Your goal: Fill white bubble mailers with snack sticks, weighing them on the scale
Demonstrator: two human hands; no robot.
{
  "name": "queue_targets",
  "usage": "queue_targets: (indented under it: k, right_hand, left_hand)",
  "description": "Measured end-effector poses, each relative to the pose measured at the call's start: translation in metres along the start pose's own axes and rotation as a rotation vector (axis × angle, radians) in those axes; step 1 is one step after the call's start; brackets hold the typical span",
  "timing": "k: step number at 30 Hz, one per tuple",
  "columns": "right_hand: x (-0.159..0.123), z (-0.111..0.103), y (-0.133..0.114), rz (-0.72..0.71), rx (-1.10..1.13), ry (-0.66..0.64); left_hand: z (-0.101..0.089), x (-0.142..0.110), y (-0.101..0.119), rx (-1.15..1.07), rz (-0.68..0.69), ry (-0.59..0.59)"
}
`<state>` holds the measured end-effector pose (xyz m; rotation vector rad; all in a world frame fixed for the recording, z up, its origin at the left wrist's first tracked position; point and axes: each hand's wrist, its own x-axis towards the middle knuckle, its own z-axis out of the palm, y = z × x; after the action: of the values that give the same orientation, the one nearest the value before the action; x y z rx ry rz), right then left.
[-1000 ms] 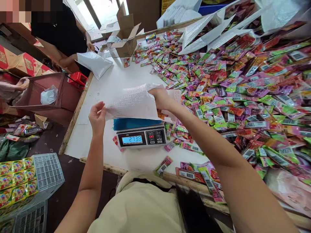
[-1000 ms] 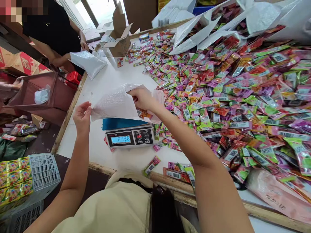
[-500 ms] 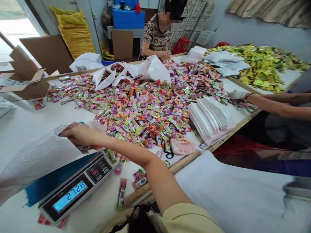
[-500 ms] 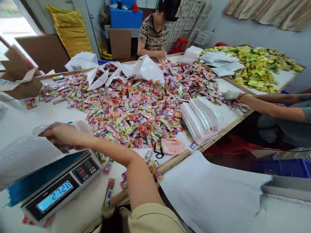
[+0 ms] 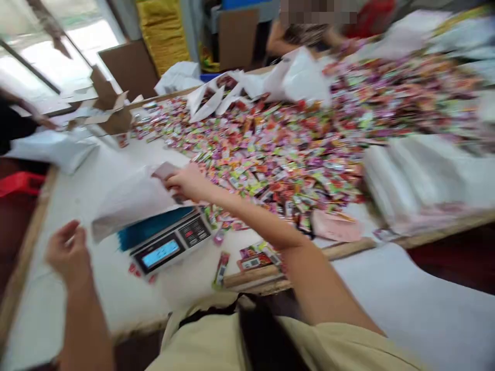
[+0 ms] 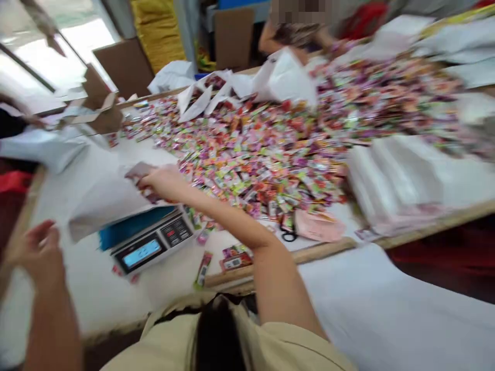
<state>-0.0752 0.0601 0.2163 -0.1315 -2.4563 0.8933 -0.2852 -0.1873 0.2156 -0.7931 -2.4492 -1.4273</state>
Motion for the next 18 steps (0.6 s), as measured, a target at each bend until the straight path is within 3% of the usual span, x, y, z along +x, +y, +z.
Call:
queue_targets:
  k: [2,4,12,18]
  right_hand:
    - [-0.007,-0.001,0.002,0.009,0.022,0.03]
    - [-0.013,-0.002,0.006,0.01,0.093,0.138]
    - [-0.038,-0.016,0.003,0.084,0.236,0.347]
    - [-0.057,-0.042,-0.015,0.141,0.21,0.451]
  left_hand:
    - [-0.021,-0.003,-0.011,0.0,-0.032,0.128]
    - [-0.027,-0.004,-0.016,-0.015,-0.01,0.124]
    - [-0.025,-0.014,-0.016,-0.045,0.075,0.091]
    - [-0.025,-0.014,-0.017,-0.052,0.062,0.08]
